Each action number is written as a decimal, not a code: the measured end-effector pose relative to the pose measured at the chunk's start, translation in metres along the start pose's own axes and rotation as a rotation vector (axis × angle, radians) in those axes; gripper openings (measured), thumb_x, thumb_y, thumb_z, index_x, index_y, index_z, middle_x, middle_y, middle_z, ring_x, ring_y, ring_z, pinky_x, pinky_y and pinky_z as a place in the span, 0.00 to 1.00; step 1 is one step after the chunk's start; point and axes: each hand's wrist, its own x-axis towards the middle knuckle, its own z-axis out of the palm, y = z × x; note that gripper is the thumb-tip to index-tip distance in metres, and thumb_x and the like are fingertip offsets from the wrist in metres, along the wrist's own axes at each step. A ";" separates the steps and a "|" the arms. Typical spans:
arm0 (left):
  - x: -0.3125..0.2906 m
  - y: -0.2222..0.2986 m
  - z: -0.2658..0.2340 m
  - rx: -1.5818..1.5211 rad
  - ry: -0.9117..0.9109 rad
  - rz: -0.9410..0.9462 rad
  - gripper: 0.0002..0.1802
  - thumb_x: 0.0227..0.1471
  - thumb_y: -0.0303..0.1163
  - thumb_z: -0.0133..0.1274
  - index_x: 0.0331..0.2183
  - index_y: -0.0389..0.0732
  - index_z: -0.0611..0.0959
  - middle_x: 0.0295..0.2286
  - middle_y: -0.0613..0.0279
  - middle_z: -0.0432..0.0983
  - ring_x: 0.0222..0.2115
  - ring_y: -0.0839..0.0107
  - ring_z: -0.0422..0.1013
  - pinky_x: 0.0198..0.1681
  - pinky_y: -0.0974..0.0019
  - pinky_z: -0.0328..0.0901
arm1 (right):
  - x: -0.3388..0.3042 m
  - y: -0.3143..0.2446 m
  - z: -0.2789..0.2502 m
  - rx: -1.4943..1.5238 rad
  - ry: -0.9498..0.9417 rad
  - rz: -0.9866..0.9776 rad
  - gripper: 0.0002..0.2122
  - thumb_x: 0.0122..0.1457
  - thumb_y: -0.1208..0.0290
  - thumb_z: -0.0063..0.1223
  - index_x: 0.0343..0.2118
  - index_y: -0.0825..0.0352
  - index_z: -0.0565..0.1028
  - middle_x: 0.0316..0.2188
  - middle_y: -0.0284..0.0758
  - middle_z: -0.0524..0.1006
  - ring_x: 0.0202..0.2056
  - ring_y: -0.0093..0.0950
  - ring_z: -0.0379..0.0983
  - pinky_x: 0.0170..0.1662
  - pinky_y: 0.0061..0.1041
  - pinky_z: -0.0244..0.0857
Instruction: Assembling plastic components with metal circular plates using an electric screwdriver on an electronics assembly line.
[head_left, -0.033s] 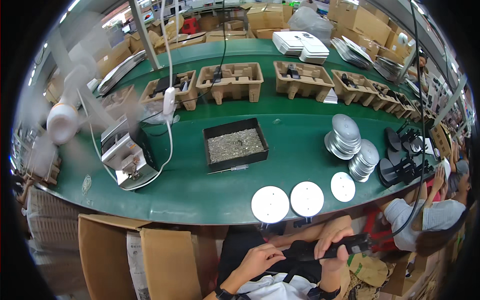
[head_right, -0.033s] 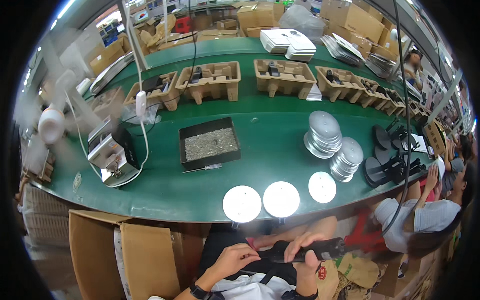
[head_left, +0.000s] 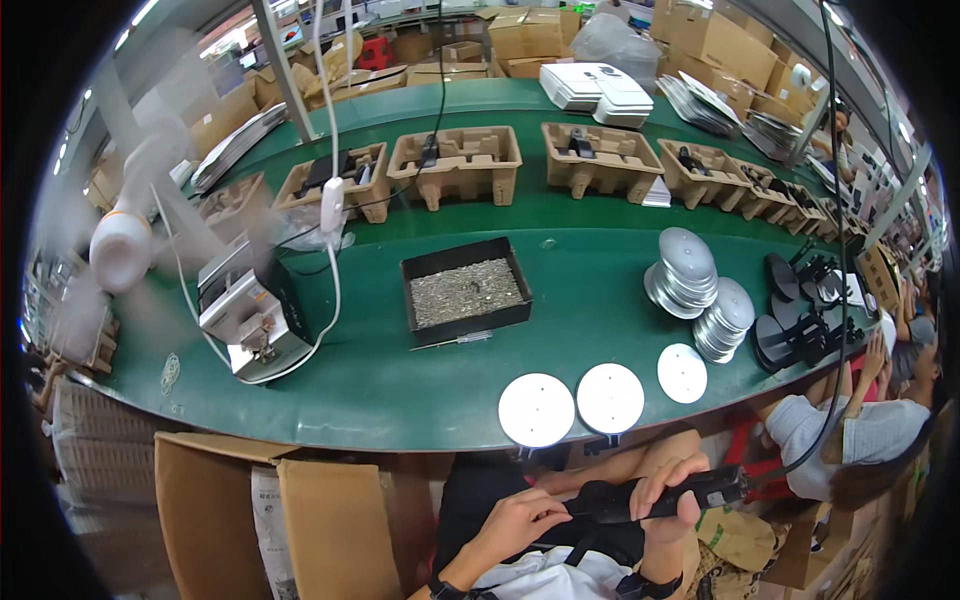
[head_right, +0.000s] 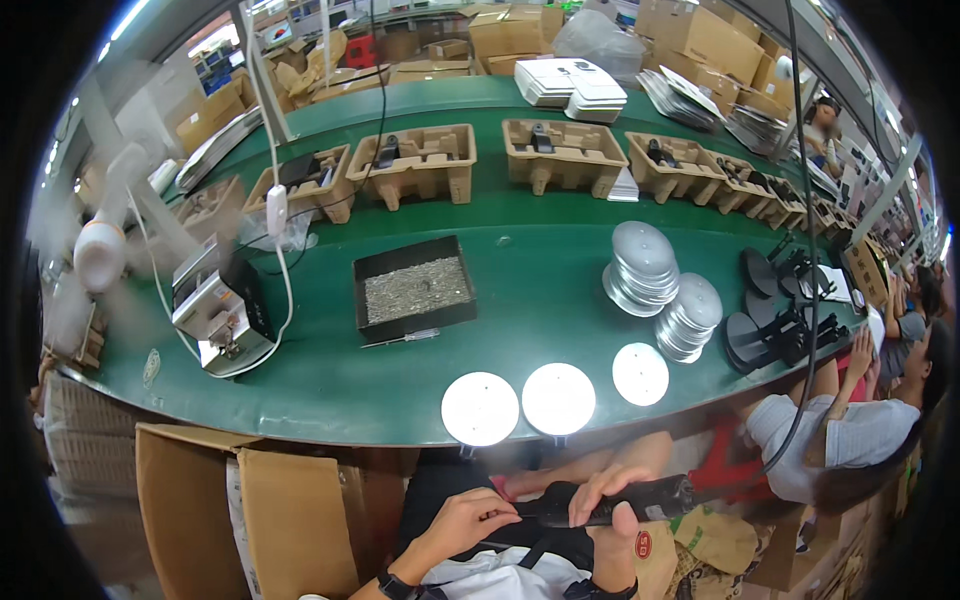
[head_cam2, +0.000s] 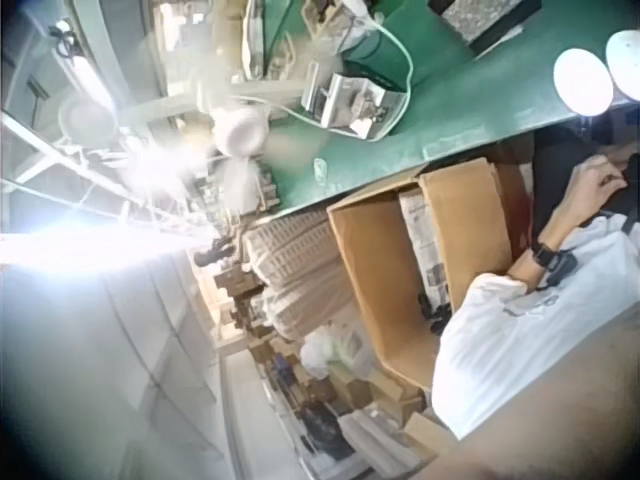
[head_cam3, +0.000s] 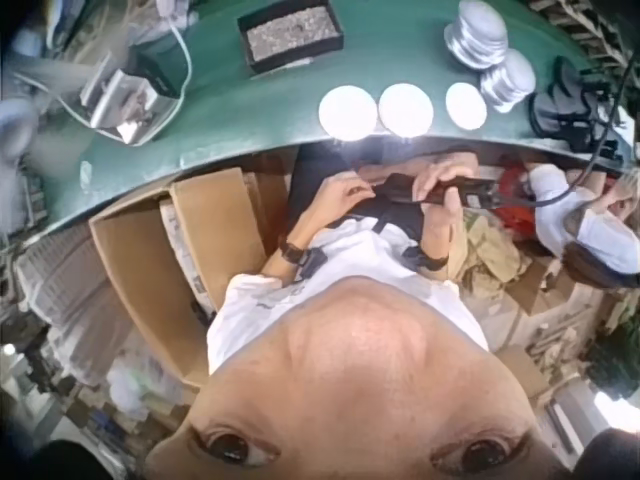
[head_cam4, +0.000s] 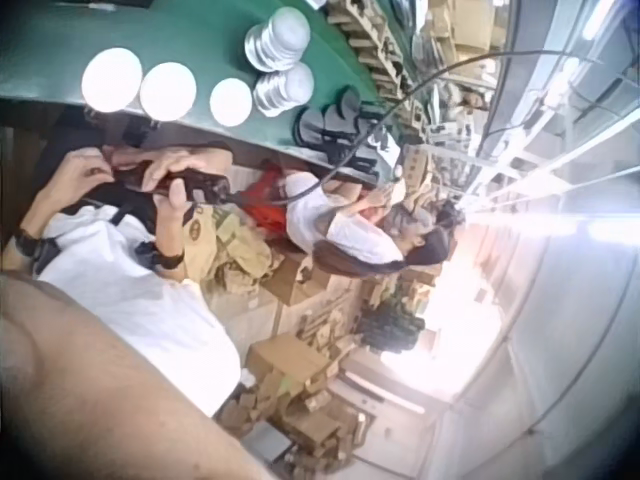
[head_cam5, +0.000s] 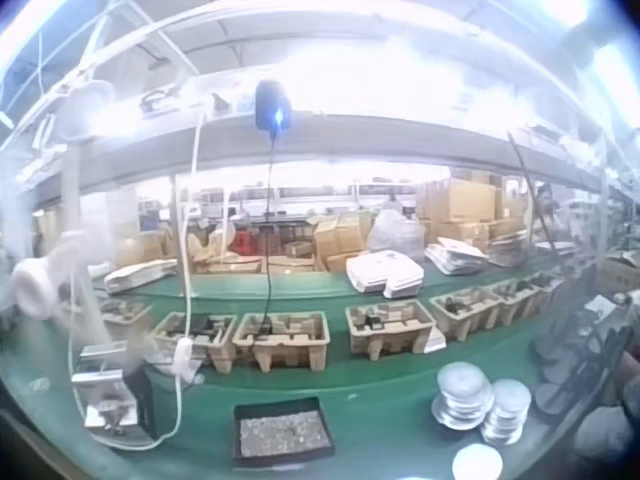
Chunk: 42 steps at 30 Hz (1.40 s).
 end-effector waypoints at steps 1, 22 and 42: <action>0.000 0.007 -0.002 -0.009 0.022 0.019 0.08 0.53 0.34 0.64 0.33 0.40 0.87 0.32 0.61 0.81 0.33 0.60 0.77 0.37 0.62 0.72 | 0.004 -0.001 0.003 -0.063 -0.012 -0.019 0.17 0.62 0.61 0.57 0.37 0.66 0.62 0.22 0.41 0.70 0.14 0.30 0.68 0.15 0.27 0.67; 0.000 0.015 -0.001 -0.020 -0.167 0.246 0.07 0.50 0.32 0.64 0.31 0.40 0.88 0.31 0.62 0.82 0.33 0.60 0.76 0.40 0.61 0.70 | 0.005 -0.022 0.008 0.095 -0.097 0.112 0.16 0.61 0.63 0.58 0.35 0.69 0.63 0.23 0.42 0.70 0.18 0.31 0.70 0.16 0.29 0.67; 0.190 0.051 -0.221 0.756 0.462 0.132 0.17 0.58 0.40 0.59 0.43 0.39 0.86 0.39 0.55 0.81 0.39 0.59 0.77 0.45 0.59 0.69 | 0.186 -0.019 0.048 -0.549 -0.145 -0.057 0.08 0.64 0.69 0.53 0.35 0.68 0.69 0.23 0.39 0.74 0.17 0.25 0.70 0.20 0.26 0.67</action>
